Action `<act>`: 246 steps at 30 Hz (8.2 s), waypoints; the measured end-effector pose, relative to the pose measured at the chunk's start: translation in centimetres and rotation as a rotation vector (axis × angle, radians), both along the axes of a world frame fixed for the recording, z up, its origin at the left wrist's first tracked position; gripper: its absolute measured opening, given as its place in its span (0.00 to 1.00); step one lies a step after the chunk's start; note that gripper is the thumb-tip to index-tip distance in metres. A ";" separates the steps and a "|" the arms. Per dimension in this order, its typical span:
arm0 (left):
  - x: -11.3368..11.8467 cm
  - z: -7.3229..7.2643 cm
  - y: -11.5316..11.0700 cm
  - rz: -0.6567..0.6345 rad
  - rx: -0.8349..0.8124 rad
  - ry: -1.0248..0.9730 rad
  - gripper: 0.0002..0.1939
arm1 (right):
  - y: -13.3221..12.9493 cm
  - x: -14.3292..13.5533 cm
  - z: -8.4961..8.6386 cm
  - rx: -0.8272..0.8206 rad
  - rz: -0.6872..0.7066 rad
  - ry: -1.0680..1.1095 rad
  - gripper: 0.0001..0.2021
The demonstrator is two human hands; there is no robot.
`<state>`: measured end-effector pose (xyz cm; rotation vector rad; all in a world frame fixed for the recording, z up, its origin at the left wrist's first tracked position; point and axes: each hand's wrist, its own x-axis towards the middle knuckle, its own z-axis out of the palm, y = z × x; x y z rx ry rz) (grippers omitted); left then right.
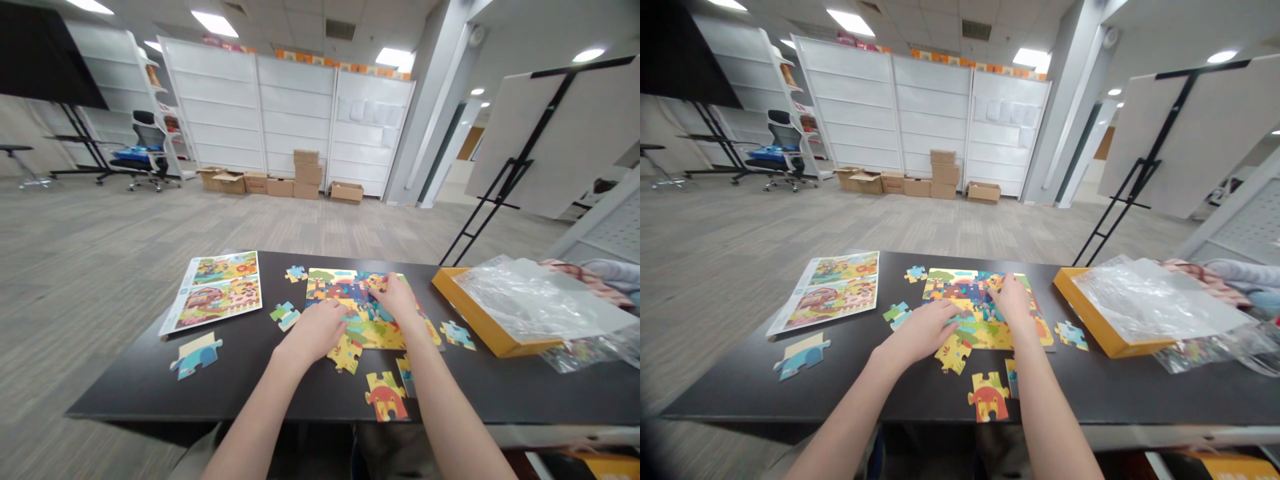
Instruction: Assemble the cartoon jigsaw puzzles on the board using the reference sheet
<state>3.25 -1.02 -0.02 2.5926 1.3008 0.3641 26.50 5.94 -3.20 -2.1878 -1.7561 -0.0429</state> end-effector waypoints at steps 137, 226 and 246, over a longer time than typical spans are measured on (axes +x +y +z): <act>1.7 -0.9 -1.2 -0.024 0.075 0.060 0.12 | -2.6 5.1 1.1 0.006 0.480 0.717 0.10; -1.6 -3.0 1.5 0.185 0.067 0.093 0.28 | 2.9 -6.0 -0.6 -0.009 0.572 0.163 0.09; -1.3 -2.8 1.5 0.220 0.078 0.137 0.29 | 2.5 -5.3 -0.1 -0.036 0.746 0.026 0.13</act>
